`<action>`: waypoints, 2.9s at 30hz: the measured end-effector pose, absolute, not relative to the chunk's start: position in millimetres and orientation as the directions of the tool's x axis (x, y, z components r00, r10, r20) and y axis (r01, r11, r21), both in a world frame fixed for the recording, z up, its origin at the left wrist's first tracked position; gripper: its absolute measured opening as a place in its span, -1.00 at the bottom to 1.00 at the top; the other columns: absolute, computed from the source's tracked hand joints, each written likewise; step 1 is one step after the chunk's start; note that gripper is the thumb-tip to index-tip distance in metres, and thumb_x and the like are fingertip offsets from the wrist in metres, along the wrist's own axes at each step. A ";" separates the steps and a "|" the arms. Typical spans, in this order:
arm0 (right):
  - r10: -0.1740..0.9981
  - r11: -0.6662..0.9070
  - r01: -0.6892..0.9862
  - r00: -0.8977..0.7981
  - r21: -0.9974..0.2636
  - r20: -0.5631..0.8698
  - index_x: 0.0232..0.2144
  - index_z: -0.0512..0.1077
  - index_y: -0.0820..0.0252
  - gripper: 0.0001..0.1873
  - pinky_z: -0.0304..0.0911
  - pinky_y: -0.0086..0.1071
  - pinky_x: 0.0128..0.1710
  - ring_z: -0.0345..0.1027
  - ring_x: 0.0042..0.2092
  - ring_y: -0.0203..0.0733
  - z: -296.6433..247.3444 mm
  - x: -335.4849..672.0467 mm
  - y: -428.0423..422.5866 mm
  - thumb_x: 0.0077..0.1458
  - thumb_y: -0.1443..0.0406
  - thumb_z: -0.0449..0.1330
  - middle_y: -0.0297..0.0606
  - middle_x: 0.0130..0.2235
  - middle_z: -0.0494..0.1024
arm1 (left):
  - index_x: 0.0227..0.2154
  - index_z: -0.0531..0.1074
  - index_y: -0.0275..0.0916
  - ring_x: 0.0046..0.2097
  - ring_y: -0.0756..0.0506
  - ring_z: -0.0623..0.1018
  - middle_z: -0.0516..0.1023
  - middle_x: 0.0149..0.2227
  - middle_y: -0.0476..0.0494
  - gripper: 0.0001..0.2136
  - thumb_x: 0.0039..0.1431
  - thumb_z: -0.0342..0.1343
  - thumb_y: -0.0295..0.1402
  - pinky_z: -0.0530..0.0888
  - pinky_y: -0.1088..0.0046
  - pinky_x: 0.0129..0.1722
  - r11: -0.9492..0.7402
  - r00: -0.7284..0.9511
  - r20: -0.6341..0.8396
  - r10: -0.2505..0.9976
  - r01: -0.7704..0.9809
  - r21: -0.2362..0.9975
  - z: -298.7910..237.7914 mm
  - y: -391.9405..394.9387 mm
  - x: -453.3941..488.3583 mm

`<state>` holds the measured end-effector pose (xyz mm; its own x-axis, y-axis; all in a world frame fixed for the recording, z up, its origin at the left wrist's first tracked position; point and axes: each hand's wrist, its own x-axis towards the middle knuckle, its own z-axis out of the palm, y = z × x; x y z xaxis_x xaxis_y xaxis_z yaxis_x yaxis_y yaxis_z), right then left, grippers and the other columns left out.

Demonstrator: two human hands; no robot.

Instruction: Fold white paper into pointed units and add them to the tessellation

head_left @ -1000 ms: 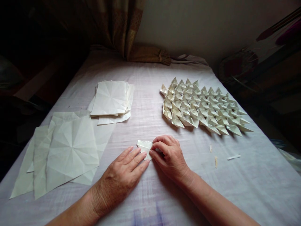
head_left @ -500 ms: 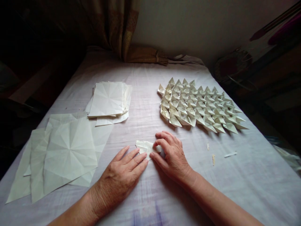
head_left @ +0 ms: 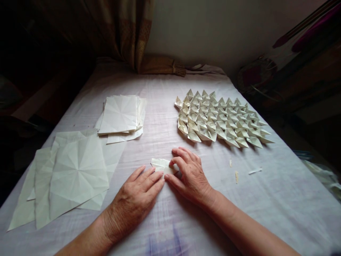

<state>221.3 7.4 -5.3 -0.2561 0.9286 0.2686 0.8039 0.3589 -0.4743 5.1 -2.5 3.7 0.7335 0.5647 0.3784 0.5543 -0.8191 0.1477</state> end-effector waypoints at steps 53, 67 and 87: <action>0.867 0.499 0.656 -0.384 -0.566 0.318 -0.16 0.47 0.11 -0.69 0.08 -0.04 0.15 0.27 0.16 -0.01 -8.7 246.4 14.9 0.00 0.43 0.25 -0.19 0.04 0.53 | -0.24 0.43 -0.26 -0.01 -0.24 0.54 0.60 -0.18 -0.18 -0.87 0.23 0.13 -0.32 0.32 0.06 0.15 -0.723 0.692 0.304 0.654 0.691 -0.017 21.1 16.4 40.1; 0.862 0.497 0.668 -0.312 -0.553 0.398 -0.18 0.50 0.11 -0.82 0.18 -0.11 0.08 0.37 0.08 -0.07 -17.0 240.8 19.5 0.19 0.35 0.14 -0.17 -0.04 0.58 | -0.30 0.44 -0.22 -0.12 -0.20 0.55 0.57 -0.25 -0.16 -0.91 0.26 0.07 -0.36 0.31 0.04 0.12 -0.640 0.600 0.351 0.719 0.768 0.000 15.9 7.4 53.4; 0.878 0.436 0.812 -0.288 -0.387 0.383 -0.18 0.58 0.06 -0.72 0.25 -0.12 -0.01 0.40 0.01 -0.02 -14.3 230.1 52.1 0.22 0.40 0.09 -0.17 0.00 0.58 | -0.20 0.45 -0.21 0.06 -0.26 0.52 0.61 -0.08 -0.14 -0.87 0.18 0.12 -0.42 0.23 -0.01 0.21 -0.701 0.643 0.349 0.682 0.710 0.063 14.1 12.8 30.3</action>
<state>230.1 52.1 -14.3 -0.2878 0.8776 0.3834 0.8124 0.4357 -0.3875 30.3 12.8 14.1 0.6427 0.6820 0.3490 0.7099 -0.7014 0.0634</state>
